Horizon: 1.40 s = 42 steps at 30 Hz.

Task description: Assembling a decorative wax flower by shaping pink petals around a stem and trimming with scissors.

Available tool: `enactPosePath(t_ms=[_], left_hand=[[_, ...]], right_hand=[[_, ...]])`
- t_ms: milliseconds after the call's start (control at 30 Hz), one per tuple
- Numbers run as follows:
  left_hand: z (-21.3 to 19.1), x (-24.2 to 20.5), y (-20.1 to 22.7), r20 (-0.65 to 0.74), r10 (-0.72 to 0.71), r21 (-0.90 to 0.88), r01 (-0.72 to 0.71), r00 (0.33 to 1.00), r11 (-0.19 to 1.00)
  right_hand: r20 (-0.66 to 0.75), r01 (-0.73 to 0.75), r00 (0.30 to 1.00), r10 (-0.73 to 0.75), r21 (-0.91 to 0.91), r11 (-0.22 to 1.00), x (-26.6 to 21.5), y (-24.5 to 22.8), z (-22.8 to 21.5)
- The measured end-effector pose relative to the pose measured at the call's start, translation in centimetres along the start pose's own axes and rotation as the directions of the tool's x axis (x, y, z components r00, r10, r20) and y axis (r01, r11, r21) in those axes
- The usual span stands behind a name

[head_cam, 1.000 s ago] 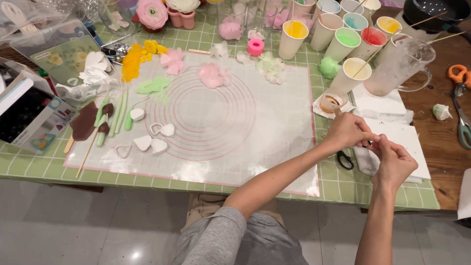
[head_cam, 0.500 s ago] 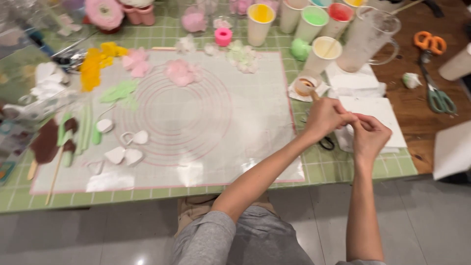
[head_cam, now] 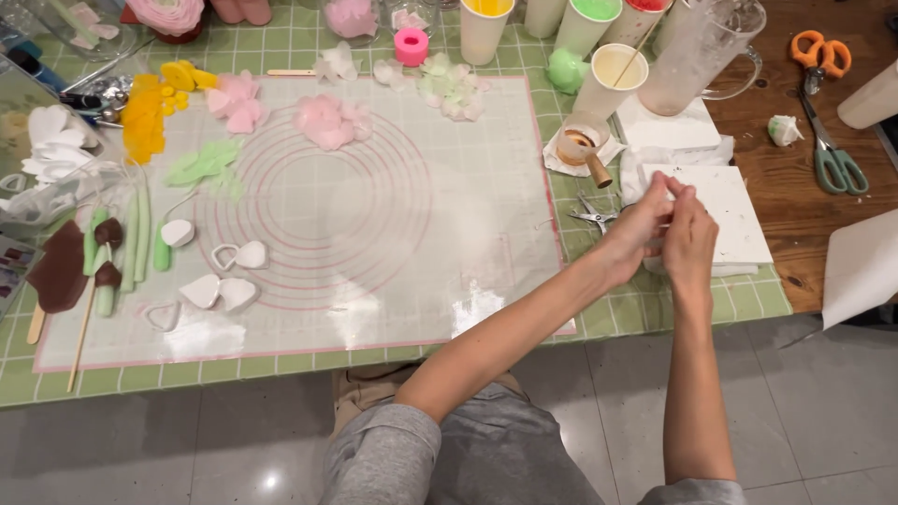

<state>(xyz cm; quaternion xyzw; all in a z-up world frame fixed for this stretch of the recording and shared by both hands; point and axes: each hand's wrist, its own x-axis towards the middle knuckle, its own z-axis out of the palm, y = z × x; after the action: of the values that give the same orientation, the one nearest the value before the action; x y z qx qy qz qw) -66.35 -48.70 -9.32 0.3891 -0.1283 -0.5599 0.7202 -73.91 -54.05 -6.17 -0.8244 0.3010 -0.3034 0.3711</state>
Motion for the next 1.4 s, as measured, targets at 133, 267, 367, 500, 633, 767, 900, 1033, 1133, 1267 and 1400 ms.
enactPosePath(t_ms=[133, 267, 367, 500, 633, 767, 900, 1033, 1133, 1267, 1400], left_hand=[[-1.8, 0.3, 0.8, 0.062, 0.027, -0.031, -0.025, 0.998, 0.999], [-2.4, -0.2, 2.5, 0.063, 0.069, -0.121, -0.061, 0.996, 0.991], [-1.8, -0.4, 2.2, 0.046, 0.066, -0.123, -0.06, 0.997, 0.991], [-1.3, 0.2, 1.1, -0.057, 0.129, -0.1, -0.134, 0.99, 0.986], [-1.3, 2.2, -2.2, -0.056, 0.157, -0.102, -0.162, 0.986, 0.981], [-0.4, 2.1, -5.2, -0.057, 0.459, 0.285, -0.426, 0.887, 0.858], [0.2, -0.4, -5.8, -0.023, 0.533, 0.683, -0.376, 0.846, 0.626], [0.6, 1.4, -8.6, 0.179, 0.619, 0.827, -0.458, 0.765, 0.328], [1.8, 2.2, -7.4, 0.3, 0.756, 0.75, -0.634, 0.582, 0.19], [2.3, 7.7, -6.5, 0.361, 0.715, 0.803, -0.589, 0.598, 0.087], [2.2, 12.0, -2.6, 0.367, 0.644, 0.895, -0.442, 0.671, -0.05]], right_hand=[[-0.027, -0.012, 1.0, 0.016, 0.133, 0.991, 1.8, 2.8, -0.4], [0.007, 0.09, 0.994, -0.106, 0.467, 0.879, 1.5, 2.2, -0.1], [-0.001, 0.102, 0.993, -0.121, 0.556, 0.825, 1.3, 2.5, 1.3], [-0.121, 0.12, 0.991, -0.057, 0.621, 0.774, 1.3, 2.9, 3.0], [-0.137, 0.096, 0.99, -0.007, 0.651, 0.753, 1.6, 4.5, 4.0], [-0.093, -0.029, 0.985, 0.146, 0.742, 0.67, 2.2, 4.7, 3.7], [0.057, -0.173, 0.97, 0.236, 0.844, 0.508, 5.1, 14.1, 1.8], [0.192, -0.205, 0.979, 0.072, 0.899, 0.387, 3.3, 11.1, 0.7], [0.308, -0.227, 0.932, -0.193, 0.907, 0.354, 0.2, 5.4, -0.4], [0.335, -0.318, 0.926, -0.175, 0.94, 0.122, -1.5, -0.7, -1.8], [0.415, -0.415, 0.892, -0.183, 0.586, -0.696, -4.3, -7.9, -3.0]])
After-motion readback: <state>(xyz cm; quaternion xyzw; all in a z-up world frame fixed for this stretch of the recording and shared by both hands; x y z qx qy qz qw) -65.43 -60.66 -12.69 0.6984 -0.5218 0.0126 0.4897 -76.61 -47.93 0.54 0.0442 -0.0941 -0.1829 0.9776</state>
